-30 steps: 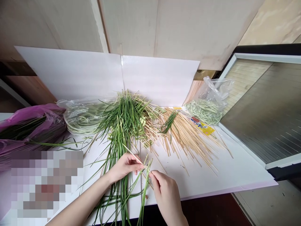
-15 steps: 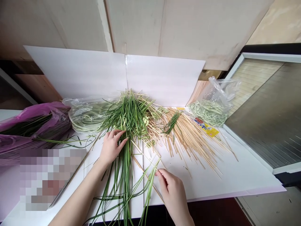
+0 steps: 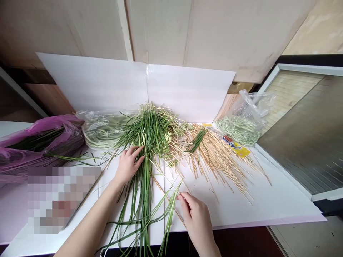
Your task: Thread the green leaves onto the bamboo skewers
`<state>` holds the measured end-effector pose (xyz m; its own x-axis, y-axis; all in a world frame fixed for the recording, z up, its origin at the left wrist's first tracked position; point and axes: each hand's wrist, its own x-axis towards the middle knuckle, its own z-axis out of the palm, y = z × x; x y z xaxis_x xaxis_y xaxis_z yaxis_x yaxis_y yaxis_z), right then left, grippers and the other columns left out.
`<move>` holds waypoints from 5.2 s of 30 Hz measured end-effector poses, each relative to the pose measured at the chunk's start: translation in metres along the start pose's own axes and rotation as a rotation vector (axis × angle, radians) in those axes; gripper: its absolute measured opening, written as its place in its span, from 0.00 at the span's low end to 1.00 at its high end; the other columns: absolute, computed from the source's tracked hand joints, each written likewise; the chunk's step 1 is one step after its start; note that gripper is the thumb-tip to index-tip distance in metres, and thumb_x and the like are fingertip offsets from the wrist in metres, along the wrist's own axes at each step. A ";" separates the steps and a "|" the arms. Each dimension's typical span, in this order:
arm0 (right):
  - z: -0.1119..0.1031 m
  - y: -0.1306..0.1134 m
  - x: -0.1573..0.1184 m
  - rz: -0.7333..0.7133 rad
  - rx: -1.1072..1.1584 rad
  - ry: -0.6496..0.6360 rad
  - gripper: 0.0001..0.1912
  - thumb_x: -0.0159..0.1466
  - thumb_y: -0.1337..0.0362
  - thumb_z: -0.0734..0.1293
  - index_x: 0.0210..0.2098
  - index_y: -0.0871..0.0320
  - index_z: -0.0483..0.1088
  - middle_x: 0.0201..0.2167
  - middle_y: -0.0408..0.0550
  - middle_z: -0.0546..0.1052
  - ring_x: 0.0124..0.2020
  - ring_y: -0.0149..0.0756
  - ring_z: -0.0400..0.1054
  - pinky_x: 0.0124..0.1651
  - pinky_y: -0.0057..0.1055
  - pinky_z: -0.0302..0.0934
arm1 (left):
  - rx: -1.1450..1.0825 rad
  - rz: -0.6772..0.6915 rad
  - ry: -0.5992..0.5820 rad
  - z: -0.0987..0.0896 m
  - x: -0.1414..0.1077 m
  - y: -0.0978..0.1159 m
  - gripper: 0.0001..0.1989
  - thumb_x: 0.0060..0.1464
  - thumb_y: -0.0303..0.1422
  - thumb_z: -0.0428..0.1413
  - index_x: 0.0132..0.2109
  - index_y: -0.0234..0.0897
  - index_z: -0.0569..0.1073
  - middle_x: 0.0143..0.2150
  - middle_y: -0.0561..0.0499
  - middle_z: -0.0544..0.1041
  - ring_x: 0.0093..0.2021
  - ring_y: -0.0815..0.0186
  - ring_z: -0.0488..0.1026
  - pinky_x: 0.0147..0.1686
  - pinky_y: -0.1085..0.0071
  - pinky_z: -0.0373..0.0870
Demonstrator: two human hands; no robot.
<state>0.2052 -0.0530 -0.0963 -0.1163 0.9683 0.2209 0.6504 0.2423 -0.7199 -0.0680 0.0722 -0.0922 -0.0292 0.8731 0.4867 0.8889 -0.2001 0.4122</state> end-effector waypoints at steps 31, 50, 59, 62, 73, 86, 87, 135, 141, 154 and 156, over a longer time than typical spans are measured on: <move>-0.024 0.004 -0.005 0.005 0.042 -0.012 0.19 0.73 0.54 0.57 0.36 0.56 0.75 0.31 0.49 0.80 0.31 0.40 0.74 0.33 0.27 0.65 | -1.486 -0.477 -0.367 -0.008 -0.019 0.044 0.11 0.50 0.39 0.66 0.37 0.36 0.84 0.34 0.46 0.82 0.34 0.67 0.74 0.40 0.73 0.68; -0.025 0.003 -0.004 0.035 0.055 -0.025 0.18 0.72 0.54 0.58 0.36 0.56 0.74 0.31 0.47 0.79 0.30 0.38 0.73 0.34 0.27 0.65 | -1.516 -0.459 -0.401 -0.013 -0.019 0.050 0.08 0.51 0.36 0.66 0.33 0.34 0.82 0.29 0.51 0.78 0.29 0.73 0.70 0.32 0.79 0.65; -0.024 0.006 -0.005 0.066 0.064 -0.043 0.18 0.72 0.55 0.57 0.37 0.56 0.75 0.32 0.47 0.80 0.33 0.41 0.74 0.36 0.28 0.64 | -1.427 -0.371 -0.299 -0.009 -0.019 0.047 0.14 0.51 0.34 0.66 0.46 0.41 0.81 0.35 0.50 0.81 0.32 0.71 0.74 0.38 0.74 0.68; -0.024 0.007 -0.005 0.060 0.056 -0.045 0.18 0.72 0.55 0.57 0.37 0.56 0.75 0.30 0.47 0.79 0.30 0.40 0.73 0.34 0.28 0.63 | -1.378 -0.353 -0.239 -0.007 -0.020 0.046 0.12 0.51 0.36 0.65 0.44 0.40 0.82 0.33 0.50 0.81 0.30 0.70 0.73 0.35 0.73 0.68; -0.026 0.004 -0.005 0.058 0.052 -0.079 0.19 0.72 0.54 0.57 0.36 0.56 0.74 0.29 0.49 0.79 0.33 0.42 0.74 0.38 0.30 0.66 | -1.380 -0.388 -0.281 -0.010 -0.018 0.046 0.07 0.51 0.36 0.65 0.31 0.37 0.81 0.27 0.53 0.77 0.28 0.72 0.68 0.31 0.75 0.63; -0.028 0.006 -0.005 0.026 0.025 -0.089 0.19 0.73 0.54 0.57 0.36 0.57 0.75 0.27 0.48 0.78 0.28 0.40 0.71 0.30 0.28 0.63 | -1.391 -0.408 -0.331 -0.012 -0.017 0.047 0.08 0.50 0.37 0.66 0.32 0.36 0.81 0.27 0.51 0.77 0.27 0.71 0.68 0.30 0.74 0.62; -0.028 0.005 -0.005 0.020 0.014 -0.085 0.19 0.73 0.54 0.57 0.36 0.57 0.74 0.27 0.48 0.77 0.27 0.39 0.70 0.28 0.28 0.63 | -1.387 -0.409 -0.337 -0.012 -0.017 0.047 0.09 0.49 0.37 0.66 0.31 0.35 0.81 0.27 0.51 0.77 0.27 0.71 0.68 0.30 0.74 0.62; 0.015 -0.015 -0.004 -0.036 0.076 0.046 0.20 0.74 0.57 0.56 0.34 0.58 0.73 0.23 0.44 0.73 0.22 0.32 0.65 0.26 0.24 0.58 | -1.153 -0.112 -0.790 0.002 -0.043 0.075 0.13 0.50 0.42 0.64 0.30 0.34 0.81 0.22 0.52 0.73 0.22 0.70 0.63 0.24 0.73 0.59; 0.021 -0.009 -0.003 -0.009 0.101 0.090 0.19 0.74 0.57 0.56 0.34 0.58 0.72 0.27 0.46 0.77 0.26 0.33 0.70 0.31 0.24 0.61 | -1.069 0.006 -0.770 -0.027 -0.014 0.051 0.12 0.54 0.39 0.61 0.40 0.36 0.82 0.32 0.46 0.80 0.31 0.63 0.73 0.31 0.70 0.68; 0.024 0.000 -0.005 0.012 0.018 0.125 0.21 0.73 0.54 0.56 0.33 0.57 0.73 0.21 0.43 0.71 0.21 0.33 0.65 0.26 0.24 0.57 | -0.080 0.078 -0.041 -0.005 0.010 -0.005 0.22 0.59 0.33 0.53 0.60 0.40 0.70 0.51 0.43 0.79 0.51 0.49 0.67 0.52 0.56 0.60; 0.025 0.000 -0.005 0.006 0.022 0.131 0.21 0.73 0.54 0.56 0.32 0.57 0.73 0.20 0.42 0.71 0.20 0.33 0.65 0.25 0.24 0.56 | -0.004 0.043 -0.054 -0.005 0.008 -0.005 0.21 0.59 0.32 0.53 0.59 0.39 0.70 0.46 0.45 0.80 0.48 0.51 0.68 0.49 0.57 0.62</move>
<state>0.1876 -0.0561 -0.1138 -0.0122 0.9540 0.2994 0.6341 0.2389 -0.7354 -0.0747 0.0780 -0.0860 0.0338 0.8863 0.4619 0.8869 -0.2397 0.3950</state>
